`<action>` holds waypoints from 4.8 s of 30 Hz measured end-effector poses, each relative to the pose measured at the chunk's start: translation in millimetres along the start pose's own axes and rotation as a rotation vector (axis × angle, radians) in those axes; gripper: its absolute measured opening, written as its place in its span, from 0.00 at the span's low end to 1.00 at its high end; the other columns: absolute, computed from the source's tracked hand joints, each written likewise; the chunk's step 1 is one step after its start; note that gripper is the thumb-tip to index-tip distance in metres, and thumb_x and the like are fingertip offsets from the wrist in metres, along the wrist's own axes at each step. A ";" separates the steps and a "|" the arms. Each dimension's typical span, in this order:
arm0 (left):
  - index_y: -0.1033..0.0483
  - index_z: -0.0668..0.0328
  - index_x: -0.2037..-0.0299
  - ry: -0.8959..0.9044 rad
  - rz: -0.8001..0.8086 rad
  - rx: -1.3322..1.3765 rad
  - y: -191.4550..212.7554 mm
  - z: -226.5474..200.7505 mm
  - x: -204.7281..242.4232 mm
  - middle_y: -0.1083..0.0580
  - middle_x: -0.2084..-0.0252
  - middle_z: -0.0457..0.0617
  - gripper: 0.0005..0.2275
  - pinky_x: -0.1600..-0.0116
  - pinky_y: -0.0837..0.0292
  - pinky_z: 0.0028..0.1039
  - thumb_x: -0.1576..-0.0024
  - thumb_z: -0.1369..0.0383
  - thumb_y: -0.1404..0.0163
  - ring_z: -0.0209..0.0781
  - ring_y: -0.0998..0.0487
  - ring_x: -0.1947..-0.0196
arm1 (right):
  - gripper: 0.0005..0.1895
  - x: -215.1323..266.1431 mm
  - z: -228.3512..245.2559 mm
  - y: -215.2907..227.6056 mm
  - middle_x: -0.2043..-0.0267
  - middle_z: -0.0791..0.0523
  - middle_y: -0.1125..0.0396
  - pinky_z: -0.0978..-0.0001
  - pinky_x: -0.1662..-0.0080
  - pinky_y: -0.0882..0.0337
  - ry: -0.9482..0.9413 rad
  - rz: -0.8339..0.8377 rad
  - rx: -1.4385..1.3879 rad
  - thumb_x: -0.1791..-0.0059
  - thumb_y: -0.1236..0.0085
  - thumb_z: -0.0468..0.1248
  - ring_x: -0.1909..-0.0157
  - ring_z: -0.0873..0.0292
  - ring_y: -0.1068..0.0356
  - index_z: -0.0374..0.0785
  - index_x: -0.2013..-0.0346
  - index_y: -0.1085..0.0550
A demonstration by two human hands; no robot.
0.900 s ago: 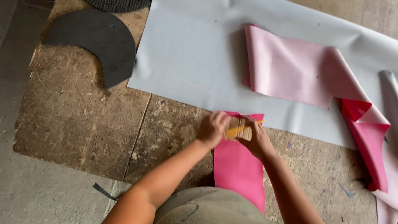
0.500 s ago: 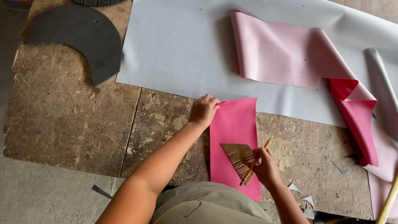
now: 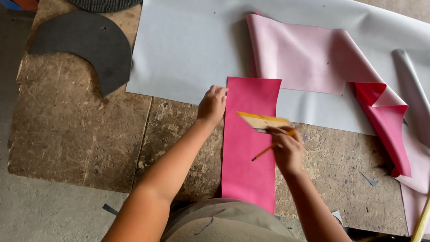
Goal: The person places a cardboard template on a piece of pink material and uses a pencil to trace its outline. They repeatedly reposition the template and trace it multiple times on the same sheet of material.
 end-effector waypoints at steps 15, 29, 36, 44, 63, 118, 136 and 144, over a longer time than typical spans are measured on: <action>0.22 0.57 0.45 -0.419 -0.215 -0.331 -72.0 3.4 72.1 0.27 0.40 0.56 0.19 0.31 0.40 0.43 0.40 0.56 0.47 0.51 0.30 0.35 | 0.30 -45.4 -69.3 -75.3 0.33 0.51 0.32 0.38 0.45 0.30 0.012 0.432 -0.087 0.68 0.23 0.40 0.33 0.34 0.37 0.40 0.58 0.30; 0.23 0.53 0.42 -0.424 -0.127 -0.352 -56.3 5.5 42.1 0.31 0.38 0.53 0.36 0.38 0.37 0.40 0.53 0.36 0.47 0.48 0.32 0.37 | 0.28 -39.8 -61.6 -59.4 0.33 0.46 0.34 0.40 0.43 0.30 -0.084 0.308 -0.109 0.66 0.23 0.41 0.35 0.33 0.35 0.40 0.59 0.29; 0.23 0.56 0.43 -0.451 -0.144 -0.323 -56.7 5.5 39.9 0.30 0.38 0.56 0.32 0.33 0.39 0.40 0.47 0.39 0.49 0.50 0.31 0.36 | 0.27 -38.4 -66.0 -58.8 0.32 0.46 0.35 0.37 0.42 0.32 -0.115 0.323 -0.136 0.66 0.24 0.40 0.33 0.33 0.37 0.40 0.59 0.30; 0.23 0.57 0.41 -0.452 -0.132 -0.325 -59.4 6.2 40.6 0.30 0.37 0.57 0.32 0.31 0.39 0.42 0.46 0.40 0.49 0.51 0.31 0.35 | 0.27 -38.2 -66.7 -58.4 0.31 0.46 0.36 0.38 0.41 0.32 -0.141 0.336 -0.154 0.65 0.24 0.39 0.32 0.34 0.38 0.39 0.58 0.30; 0.24 0.54 0.42 -0.370 0.018 -0.393 -55.6 2.1 32.4 0.30 0.40 0.53 0.33 0.31 0.38 0.41 0.50 0.40 0.44 0.49 0.31 0.36 | 0.26 -22.5 -88.7 -63.1 0.31 0.46 0.35 0.40 0.41 0.31 -0.164 0.330 -0.267 0.67 0.26 0.29 0.29 0.35 0.40 0.36 0.59 0.29; 0.23 0.25 0.89 -0.335 0.848 -0.465 -114.6 -41.2 -89.8 0.23 0.81 0.25 0.26 0.48 0.23 0.24 0.49 0.30 0.63 0.26 0.18 0.61 | 0.01 -50.4 1.7 -141.9 0.68 0.45 0.35 0.48 0.64 0.30 -0.050 0.334 -0.516 0.47 0.51 0.27 0.66 0.32 0.32 0.31 0.63 0.33; 0.17 0.27 0.60 -0.497 0.678 -0.577 -104.3 -43.9 -81.1 0.19 0.63 0.26 0.17 0.42 0.23 0.28 0.43 0.39 0.56 0.29 0.23 0.48 | 0.03 -24.8 12.7 -115.6 0.69 0.41 0.33 0.46 0.65 0.31 -0.235 0.312 -0.484 0.49 0.50 0.28 0.64 0.32 0.29 0.30 0.61 0.31; 0.18 0.20 0.63 -0.501 0.624 -0.572 -112.1 -40.5 -85.0 0.19 0.63 0.26 0.15 0.45 0.22 0.27 0.44 0.38 0.57 0.28 0.23 0.50 | 0.03 -44.0 8.2 -139.1 0.69 0.47 0.35 0.49 0.63 0.27 -0.267 0.343 -0.487 0.49 0.50 0.29 0.66 0.36 0.29 0.36 0.61 0.32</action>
Point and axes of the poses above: each hand's wrist, its own x-axis away from the middle knuckle, its own y-axis out of the back of the hand, z = x × y, the point moved 4 cm from there along -x, towards the middle knuckle
